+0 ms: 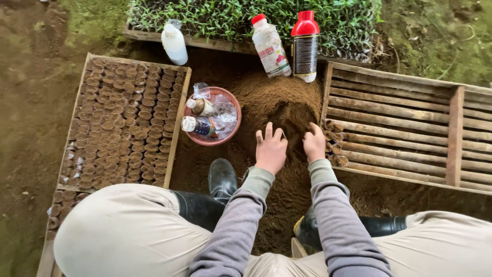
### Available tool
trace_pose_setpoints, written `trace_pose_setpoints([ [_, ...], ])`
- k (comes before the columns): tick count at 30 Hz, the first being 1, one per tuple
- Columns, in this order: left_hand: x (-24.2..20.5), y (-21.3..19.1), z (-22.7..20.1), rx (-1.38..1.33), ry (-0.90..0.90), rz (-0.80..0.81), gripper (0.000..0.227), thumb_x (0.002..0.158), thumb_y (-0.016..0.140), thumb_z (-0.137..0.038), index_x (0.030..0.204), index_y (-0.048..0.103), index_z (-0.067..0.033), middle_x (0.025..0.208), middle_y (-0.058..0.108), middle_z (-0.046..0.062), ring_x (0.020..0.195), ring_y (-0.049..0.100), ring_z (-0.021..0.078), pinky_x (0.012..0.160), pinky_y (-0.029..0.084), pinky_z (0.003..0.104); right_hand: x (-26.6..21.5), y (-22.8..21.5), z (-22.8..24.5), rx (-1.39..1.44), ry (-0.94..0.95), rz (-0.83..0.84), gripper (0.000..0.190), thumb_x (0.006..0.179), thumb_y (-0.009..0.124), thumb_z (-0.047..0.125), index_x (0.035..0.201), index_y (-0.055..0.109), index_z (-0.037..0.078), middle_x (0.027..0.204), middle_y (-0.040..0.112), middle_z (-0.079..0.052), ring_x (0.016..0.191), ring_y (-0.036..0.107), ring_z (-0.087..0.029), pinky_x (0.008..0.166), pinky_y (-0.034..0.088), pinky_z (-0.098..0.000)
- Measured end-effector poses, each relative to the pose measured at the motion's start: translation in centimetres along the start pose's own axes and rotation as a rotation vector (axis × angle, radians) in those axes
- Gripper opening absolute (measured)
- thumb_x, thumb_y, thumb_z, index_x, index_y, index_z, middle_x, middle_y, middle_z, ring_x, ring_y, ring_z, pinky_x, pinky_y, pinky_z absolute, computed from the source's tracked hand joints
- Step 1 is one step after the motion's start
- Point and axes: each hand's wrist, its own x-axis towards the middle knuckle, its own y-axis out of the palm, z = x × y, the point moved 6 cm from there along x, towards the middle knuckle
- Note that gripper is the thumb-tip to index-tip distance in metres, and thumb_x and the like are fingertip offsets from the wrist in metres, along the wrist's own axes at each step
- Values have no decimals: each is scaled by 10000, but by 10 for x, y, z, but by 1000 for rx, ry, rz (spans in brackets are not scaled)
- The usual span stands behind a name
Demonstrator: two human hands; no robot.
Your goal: Planting seeds into soil plugs and organizing seedling trays in a garden
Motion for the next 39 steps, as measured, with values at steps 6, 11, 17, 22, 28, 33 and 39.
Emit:
trace_pose_setpoints([
  [6,-8,-6,3,-1,-18,59,169,897,659,-102,1059,706,-112,1323,459,106,1476,208,407,1054,154,582,-44,24,52,535,267,81,602,1006,498,80,1588,348,85,1672,175,-239,1536,244,-424,1224,362,-536],
  [11,-5,4,10,8,-25,85,171,909,689,-137,1078,707,-120,1343,459,108,1482,196,413,1065,137,602,-40,43,72,1040,355,158,523,1021,549,160,1513,397,66,1540,208,-177,1499,162,-402,1237,137,-655],
  [17,-2,12,11,3,-12,120,271,889,768,-229,1129,694,-128,1378,444,117,1487,177,429,1075,133,626,-78,31,127,1249,391,191,399,1044,528,402,815,651,100,926,647,-126,933,629,-298,868,497,-461],
  [22,4,34,10,20,-10,119,370,854,806,-302,1165,678,-147,1401,422,97,1493,163,424,1093,133,636,-70,37,121,1272,301,215,503,1030,528,495,695,623,132,679,603,-73,717,626,-249,690,508,-398],
  [28,6,35,5,98,-7,65,380,807,813,-387,1135,708,-225,1431,404,32,1481,166,382,1105,132,616,-81,34,137,1161,107,171,634,1053,490,523,568,470,115,507,380,-79,530,506,-268,680,500,-415],
  [33,1,17,-1,108,-3,12,209,856,723,-303,1055,755,-245,1423,459,31,1492,179,365,1110,127,590,-90,33,149,1095,13,219,696,1056,451,570,530,452,115,473,382,-92,522,509,-253,769,527,-419],
  [39,-12,-35,-7,67,-35,30,349,903,638,-227,1247,687,-249,1460,460,52,1516,138,376,1103,90,626,-129,19,194,767,-172,403,715,1094,434,475,572,626,25,678,701,-210,511,669,-247,614,584,-352],
])
